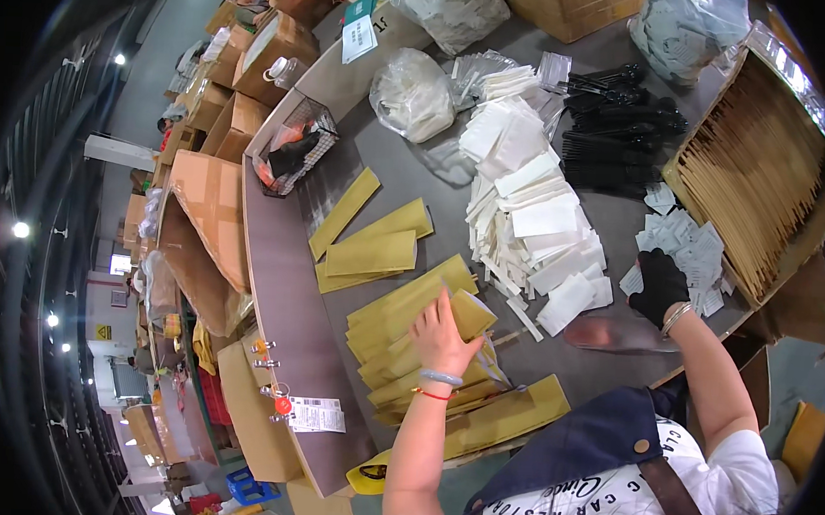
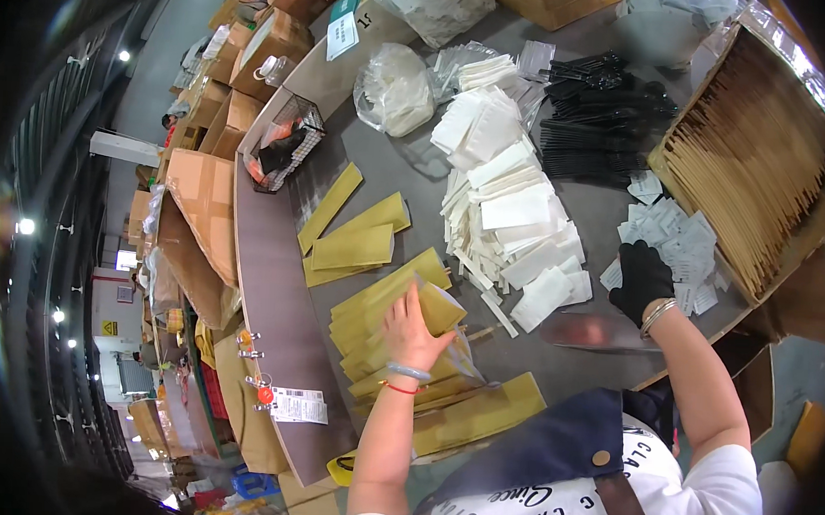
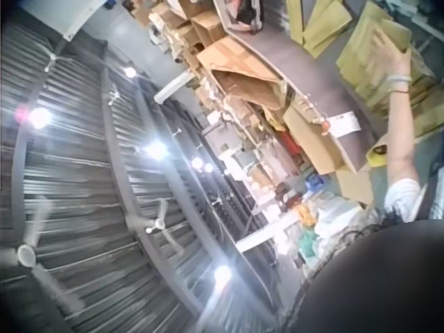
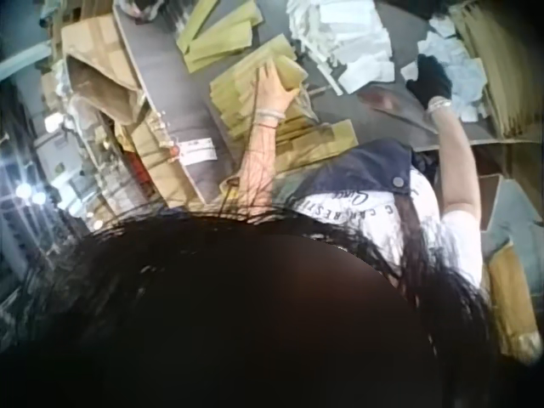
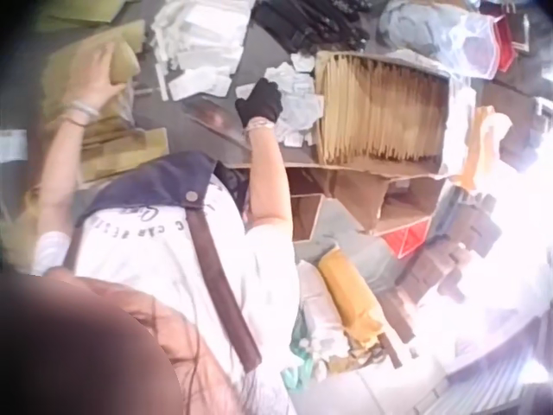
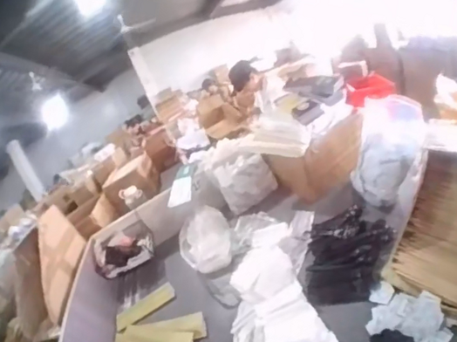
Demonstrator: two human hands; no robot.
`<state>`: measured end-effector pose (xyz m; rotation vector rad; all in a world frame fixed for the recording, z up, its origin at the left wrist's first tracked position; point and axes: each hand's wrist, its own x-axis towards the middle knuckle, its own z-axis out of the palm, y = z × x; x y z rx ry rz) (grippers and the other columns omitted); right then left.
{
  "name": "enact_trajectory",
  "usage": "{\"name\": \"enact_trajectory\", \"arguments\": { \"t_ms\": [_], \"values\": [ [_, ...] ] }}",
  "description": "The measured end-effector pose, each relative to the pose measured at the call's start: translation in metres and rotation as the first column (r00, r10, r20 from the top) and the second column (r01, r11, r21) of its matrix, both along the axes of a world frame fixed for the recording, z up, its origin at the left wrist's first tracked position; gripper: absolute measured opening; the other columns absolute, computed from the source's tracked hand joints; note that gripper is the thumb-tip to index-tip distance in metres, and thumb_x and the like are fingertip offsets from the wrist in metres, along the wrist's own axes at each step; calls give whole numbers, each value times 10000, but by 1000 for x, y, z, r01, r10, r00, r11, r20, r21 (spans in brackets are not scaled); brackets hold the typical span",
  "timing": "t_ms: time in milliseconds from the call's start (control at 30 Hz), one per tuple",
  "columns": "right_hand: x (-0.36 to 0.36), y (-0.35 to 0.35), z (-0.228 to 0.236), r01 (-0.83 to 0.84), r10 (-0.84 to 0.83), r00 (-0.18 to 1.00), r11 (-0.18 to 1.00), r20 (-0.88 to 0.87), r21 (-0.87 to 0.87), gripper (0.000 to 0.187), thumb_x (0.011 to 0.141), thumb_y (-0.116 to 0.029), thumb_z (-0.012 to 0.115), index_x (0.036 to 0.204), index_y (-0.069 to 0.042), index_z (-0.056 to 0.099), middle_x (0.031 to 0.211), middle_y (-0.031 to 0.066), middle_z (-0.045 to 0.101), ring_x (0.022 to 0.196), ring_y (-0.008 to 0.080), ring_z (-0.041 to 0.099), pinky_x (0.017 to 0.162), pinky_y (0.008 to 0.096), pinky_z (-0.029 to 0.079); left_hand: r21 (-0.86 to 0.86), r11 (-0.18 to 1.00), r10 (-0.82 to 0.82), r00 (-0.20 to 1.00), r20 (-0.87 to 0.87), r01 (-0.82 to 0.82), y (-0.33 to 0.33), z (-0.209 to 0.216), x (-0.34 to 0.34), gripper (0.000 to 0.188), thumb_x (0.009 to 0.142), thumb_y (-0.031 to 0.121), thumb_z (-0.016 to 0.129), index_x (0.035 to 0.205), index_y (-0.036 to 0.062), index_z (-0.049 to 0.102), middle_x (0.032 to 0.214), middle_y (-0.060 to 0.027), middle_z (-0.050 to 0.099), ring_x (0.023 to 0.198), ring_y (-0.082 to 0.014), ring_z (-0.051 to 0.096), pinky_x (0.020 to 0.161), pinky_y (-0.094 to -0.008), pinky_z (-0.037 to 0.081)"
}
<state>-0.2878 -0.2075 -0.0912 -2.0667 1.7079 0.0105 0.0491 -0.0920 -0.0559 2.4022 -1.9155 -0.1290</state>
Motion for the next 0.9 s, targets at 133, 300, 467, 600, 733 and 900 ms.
{"name": "enact_trajectory", "arguments": {
  "t_ms": [133,300,467,600,733,900],
  "values": [
    [-5,4,-12,-49,51,998,997,45,-52,554,595,-208,752,1076,-82,508,1063,138,526,1014,329,537,828,435,482,-84,996,27,998,-60,-32,2,9,6,1022,579,212,826,1423,34,277,1179,-160,485,1062,-349,466,922,-475,378],
    [-12,4,-6,-14,20,996,998,89,-68,536,593,-204,759,1055,-80,517,1052,139,526,1013,330,530,827,435,483,-317,943,-124,991,-44,104,-3,63,-9,1033,581,127,804,1445,28,247,1121,-169,503,999,-348,473,886,-442,402],
    [-10,7,4,-76,82,994,993,66,-86,448,634,-188,743,1024,-69,556,1020,144,561,992,324,559,823,435,481,-382,913,-199,973,-115,142,5,84,-21,1069,561,89,808,1455,27,227,1153,-168,513,1047,-343,476,922,-440,395],
    [-22,10,1,-28,63,972,987,224,-157,304,689,-138,704,957,-36,601,900,152,616,894,328,610,779,426,490,-392,899,-271,952,-144,196,3,90,-31,1076,543,71,811,1453,27,239,1209,-151,521,1077,-336,474,937,-436,392],
    [27,24,87,29,45,542,997,839,-73,118,810,-76,667,898,3,662,747,126,640,655,194,626,613,301,484,-375,900,-287,949,-129,221,9,97,-35,1060,539,67,811,1446,23,263,1215,-138,527,1070,-329,479,937,-430,393],
    [66,34,142,2,183,460,978,869,-207,150,779,-165,729,836,-40,668,637,97,594,542,197,589,540,301,467,-329,905,-327,936,-130,271,2,103,-57,1057,505,69,812,1425,-6,296,1194,-145,528,1050,-330,486,917,-421,397]
  ]
}}
